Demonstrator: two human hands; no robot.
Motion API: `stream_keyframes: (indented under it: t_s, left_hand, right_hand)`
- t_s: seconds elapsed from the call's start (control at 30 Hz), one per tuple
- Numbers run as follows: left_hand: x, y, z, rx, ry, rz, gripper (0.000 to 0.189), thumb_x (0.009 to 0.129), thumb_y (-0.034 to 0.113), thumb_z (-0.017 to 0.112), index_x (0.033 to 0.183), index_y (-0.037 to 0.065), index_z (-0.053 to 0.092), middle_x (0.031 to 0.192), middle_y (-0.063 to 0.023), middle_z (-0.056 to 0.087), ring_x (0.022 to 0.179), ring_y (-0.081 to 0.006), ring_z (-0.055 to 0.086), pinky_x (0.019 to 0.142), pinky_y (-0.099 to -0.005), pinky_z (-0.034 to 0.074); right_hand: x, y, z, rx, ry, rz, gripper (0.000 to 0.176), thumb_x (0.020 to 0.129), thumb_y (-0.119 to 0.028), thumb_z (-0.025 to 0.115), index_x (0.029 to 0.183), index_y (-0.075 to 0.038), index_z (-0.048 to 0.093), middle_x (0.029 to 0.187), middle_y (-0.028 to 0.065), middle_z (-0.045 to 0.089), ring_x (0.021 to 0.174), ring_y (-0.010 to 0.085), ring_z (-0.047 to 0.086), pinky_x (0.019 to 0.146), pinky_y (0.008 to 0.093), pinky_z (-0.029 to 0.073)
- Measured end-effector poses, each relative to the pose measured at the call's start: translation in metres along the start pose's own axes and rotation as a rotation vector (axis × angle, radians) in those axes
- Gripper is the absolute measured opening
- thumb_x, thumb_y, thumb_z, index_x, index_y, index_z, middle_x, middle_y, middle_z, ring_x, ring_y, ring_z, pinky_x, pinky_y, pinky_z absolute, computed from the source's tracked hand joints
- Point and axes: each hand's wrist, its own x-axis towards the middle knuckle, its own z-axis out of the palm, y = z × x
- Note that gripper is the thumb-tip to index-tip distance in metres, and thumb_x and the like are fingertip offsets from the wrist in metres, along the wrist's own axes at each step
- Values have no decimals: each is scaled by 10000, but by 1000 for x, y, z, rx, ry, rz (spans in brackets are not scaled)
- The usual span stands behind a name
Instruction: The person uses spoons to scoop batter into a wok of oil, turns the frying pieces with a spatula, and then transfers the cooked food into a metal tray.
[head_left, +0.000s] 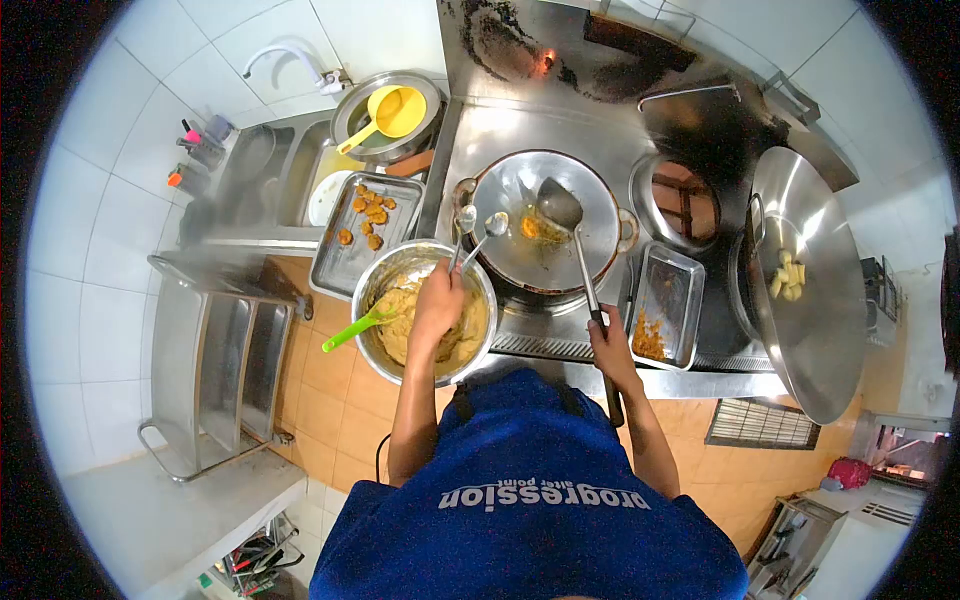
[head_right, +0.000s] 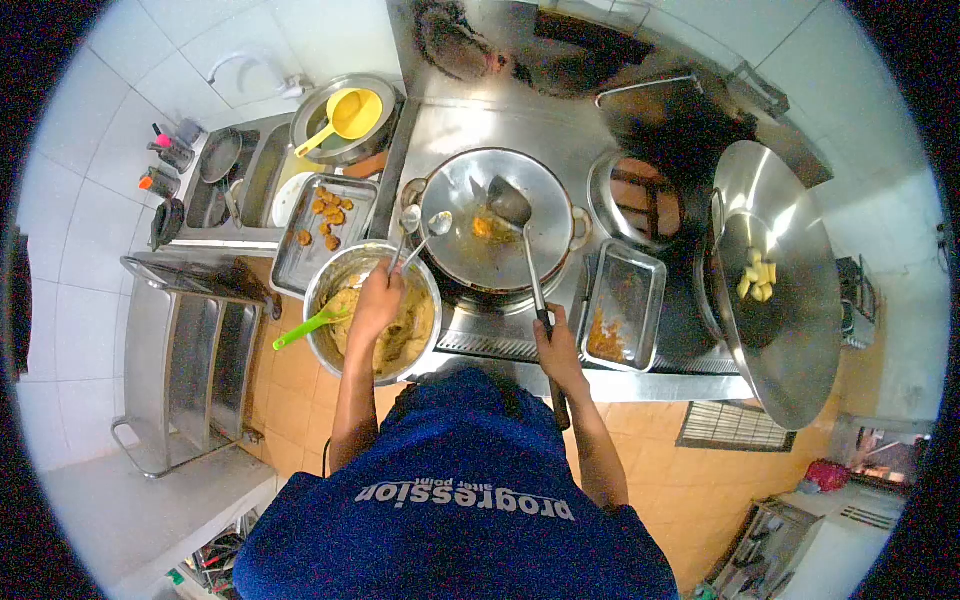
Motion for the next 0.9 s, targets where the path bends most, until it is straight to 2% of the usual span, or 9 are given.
stream_keyframes:
  t_s: [0.17,0.33,0.5,0.6,0.63,0.7,0.73,0.83,0.9]
  left_hand:
    - [1,2,4,10,-14,-17,340,996,233,438,1109,-64,560,945,-341,628,936,-507,589,812,-530,454]
    - [7,5,10,18,-33,-33,337,996,229,441,1143,-49,564,962,-325,638,935,-500,595,810,-525,459]
    - [7,18,9,53,-28,-56,317,998,231,438,1109,-32,575,949,-311,644,940,-489,598,806,-523,459]
    - [8,14,13,41,-4,-52,308,998,234,440,1086,-30,574,937,-306,646,933,-487,599,800,-527,458]
    - [8,11,15,38,-2,-52,308,998,234,440,1086,-30,574,937,-306,646,933,-487,599,800,-527,458]
    - [10,10,17,51,3,-51,308,996,236,444,1086,-29,572,934,-308,644,928,-485,600,793,-529,457]
    - [10,10,17,51,5,-53,308,996,236,444,1086,-29,572,934,-308,644,928,-485,600,793,-529,457]
    - [7,14,16,99,22,-39,307,994,240,444,1089,-24,568,910,-305,648,896,-485,610,775,-541,461]
    - [7,17,14,211,34,-82,288,992,236,438,1074,-9,566,876,-298,653,854,-481,622,750,-559,466]
  right_hand:
    - [4,-14,-8,22,174,-35,359,990,-195,519,1298,-51,401,875,246,605,796,377,630,736,460,465]
    - [-1,-10,-4,-36,-34,-44,349,991,-180,507,1299,-63,392,805,224,605,747,369,633,670,448,461]
    - [3,-17,-11,34,28,8,348,991,-183,510,1298,-68,394,804,221,611,760,376,641,659,451,462]
    - [14,-4,-8,-121,181,-57,353,992,-193,524,1294,-55,406,880,211,621,824,333,662,695,451,461]
    - [11,-1,-9,-123,181,-59,353,992,-193,524,1294,-55,406,880,211,621,824,333,662,695,451,461]
    - [5,-1,-11,34,-25,22,362,992,-202,525,1302,-55,408,875,190,606,777,301,638,702,437,458]
    - [6,-1,-12,-13,-69,39,369,993,-214,529,1302,-51,407,816,162,572,698,258,584,684,414,455]
    - [3,-15,-18,149,-45,106,379,993,-222,527,1302,-39,405,800,153,543,690,230,539,683,398,448]
    - [12,5,-14,66,37,17,373,997,-221,516,1298,-30,404,786,143,550,693,227,557,669,394,456]
